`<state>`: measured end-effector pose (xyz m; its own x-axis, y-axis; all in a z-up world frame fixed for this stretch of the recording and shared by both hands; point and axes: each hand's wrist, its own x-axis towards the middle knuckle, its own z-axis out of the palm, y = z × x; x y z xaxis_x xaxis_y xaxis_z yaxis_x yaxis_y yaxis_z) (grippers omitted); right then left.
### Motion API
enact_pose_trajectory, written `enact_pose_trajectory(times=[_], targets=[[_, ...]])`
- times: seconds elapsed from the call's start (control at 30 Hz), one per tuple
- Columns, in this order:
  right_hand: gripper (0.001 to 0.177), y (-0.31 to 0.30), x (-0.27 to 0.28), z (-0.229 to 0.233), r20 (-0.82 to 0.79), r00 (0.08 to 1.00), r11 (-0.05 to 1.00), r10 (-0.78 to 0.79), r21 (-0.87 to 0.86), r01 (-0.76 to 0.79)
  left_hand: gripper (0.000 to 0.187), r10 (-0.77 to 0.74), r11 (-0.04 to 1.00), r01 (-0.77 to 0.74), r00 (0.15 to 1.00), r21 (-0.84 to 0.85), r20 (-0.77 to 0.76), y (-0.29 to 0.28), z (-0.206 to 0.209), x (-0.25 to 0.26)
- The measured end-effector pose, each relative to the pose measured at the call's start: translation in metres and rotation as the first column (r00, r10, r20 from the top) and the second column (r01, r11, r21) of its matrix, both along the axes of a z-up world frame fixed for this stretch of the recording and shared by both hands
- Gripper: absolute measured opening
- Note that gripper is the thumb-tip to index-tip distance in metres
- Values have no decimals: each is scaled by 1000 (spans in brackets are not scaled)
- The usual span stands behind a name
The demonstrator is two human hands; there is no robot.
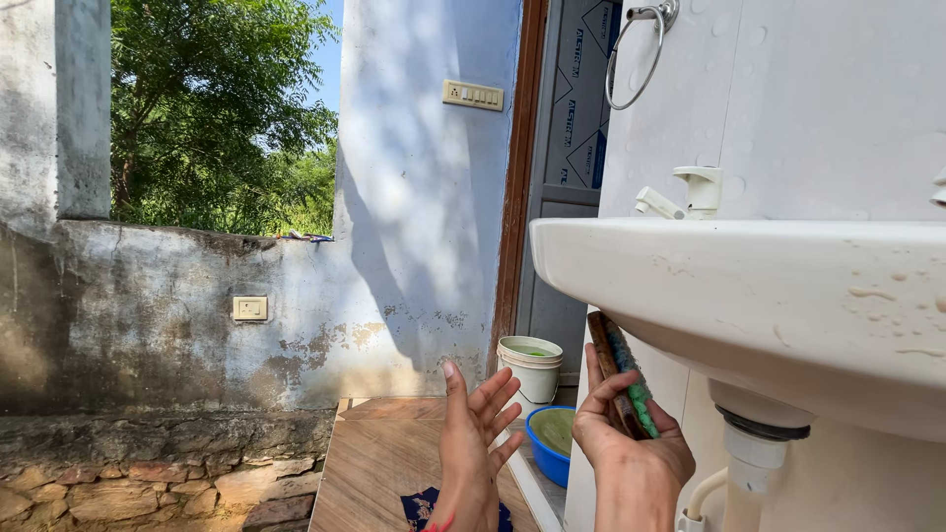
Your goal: The person scrubs the underside and outer edges of a wall-mounted sink using a small brush, reaching around the drainage pipe and mounting brackets.
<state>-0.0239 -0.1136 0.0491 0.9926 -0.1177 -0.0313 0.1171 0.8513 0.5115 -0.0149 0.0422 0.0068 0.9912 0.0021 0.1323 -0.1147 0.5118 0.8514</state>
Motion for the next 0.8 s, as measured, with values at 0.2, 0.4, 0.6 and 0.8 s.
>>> enact_pose_trajectory(times=[0.2, 0.4, 0.6, 0.8], targets=[[57, -18, 1, 1, 168, 977, 913, -128, -365, 182, 96, 29, 999, -28, 998, 36, -51, -10, 0, -4], [50, 15, -18, 11, -43, 950, 910, -311, -303, 284, 97, 87, 991, -87, 996, -105, -5, -15, -2, 7], [51, 8, -13, 10, 55, 954, 895, -293, -335, 295, 95, 162, 980, -162, 987, -119, -8, -12, 4, 6], [54, -26, 19, -15, 286, 942, 861, -177, -419, 289, 95, 170, 985, -169, 985, 34, -25, -1, 24, 9]])
